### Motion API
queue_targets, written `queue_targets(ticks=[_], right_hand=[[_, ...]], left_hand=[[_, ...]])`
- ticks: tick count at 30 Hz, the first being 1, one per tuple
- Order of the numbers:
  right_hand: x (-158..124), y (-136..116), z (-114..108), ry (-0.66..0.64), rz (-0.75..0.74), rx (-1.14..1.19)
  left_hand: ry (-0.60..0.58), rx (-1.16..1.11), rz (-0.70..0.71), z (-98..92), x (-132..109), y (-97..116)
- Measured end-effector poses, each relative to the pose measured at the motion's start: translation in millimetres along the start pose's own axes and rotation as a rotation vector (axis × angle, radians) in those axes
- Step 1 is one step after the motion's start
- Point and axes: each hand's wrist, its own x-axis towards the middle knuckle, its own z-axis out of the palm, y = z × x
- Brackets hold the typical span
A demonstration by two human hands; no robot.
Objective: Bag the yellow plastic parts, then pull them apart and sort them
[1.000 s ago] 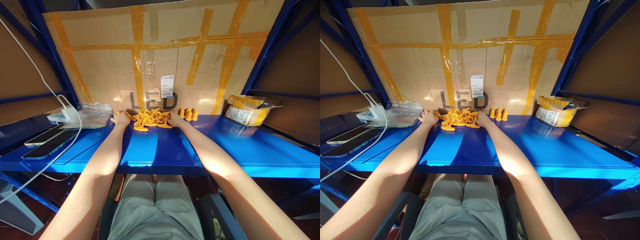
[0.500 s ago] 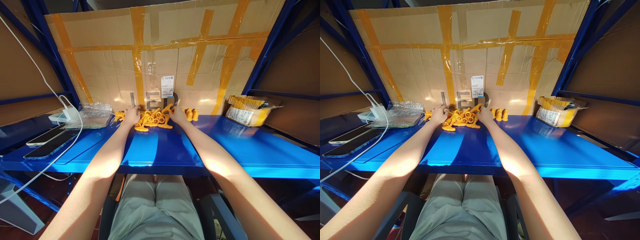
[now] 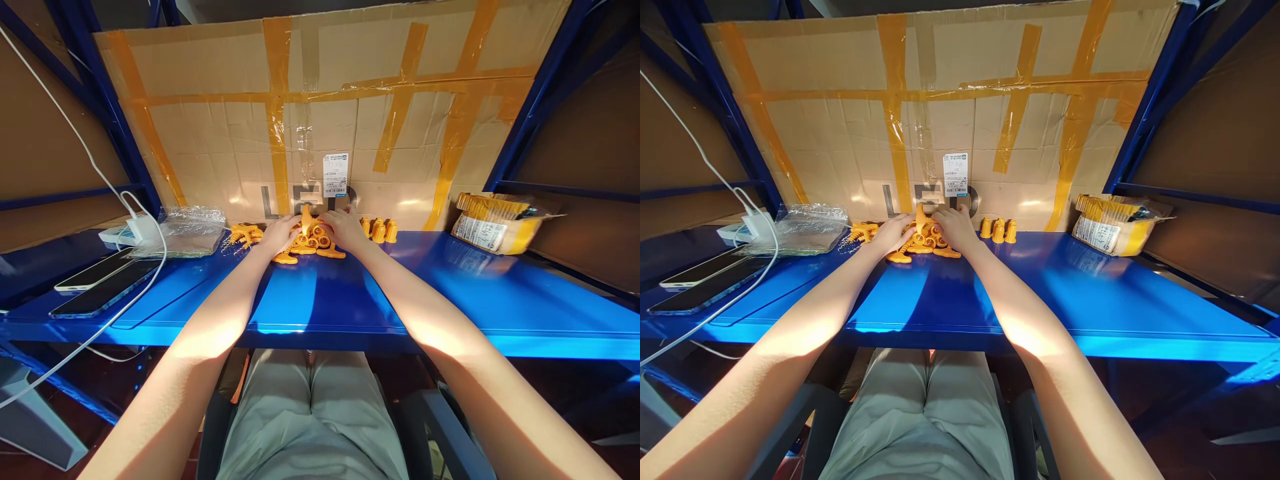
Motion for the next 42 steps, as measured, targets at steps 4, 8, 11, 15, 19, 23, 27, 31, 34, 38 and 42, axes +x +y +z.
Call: queue_targets(ticks=[4,8,11,15,19,23,27,31,34,38,42], right_hand=[[1,0,4,0.042,-0.032,-0.039],[0,5,7,0.072,-0.016,-0.063],[-1,6,6,0.079,-0.025,-0.051],[0,2,5,0.055,-0.092,-0.001],[1,-2,4,0.002,-0.049,0.017],[2,-1,5,-0.051,0.042,0.010],[2,1,5,-0.126,0.063,0.000],[3,-1,1,-0.123,0.063,-0.041],[3,-3,-3,-0.082,0.046,-0.091],[2,-4,-5,-0.047,0.031,-0.143],[2,-2,-2,-0.013,0.023,-0.184]], left_hand=[[0.060,-0.064,-0.040,-8.0,-3,6],[0.066,-0.111,-0.005,-14.1,-3,20],[0.062,-0.083,0.037,-13.9,-1,26],[0.029,-0.007,0.019,-11.4,1,26],[0.053,0.026,-0.048,-10.5,2,25],[0.065,0.045,-0.119,-12.1,1,26],[0.051,0.054,-0.128,-12.4,1,26],[0.049,0.044,-0.128,-11.4,2,26],[0.056,0.026,-0.147,-11.2,3,27],[0.082,-0.015,-0.176,-10.9,4,26],[0.093,-0.180,-0.216,-7.4,7,22]])
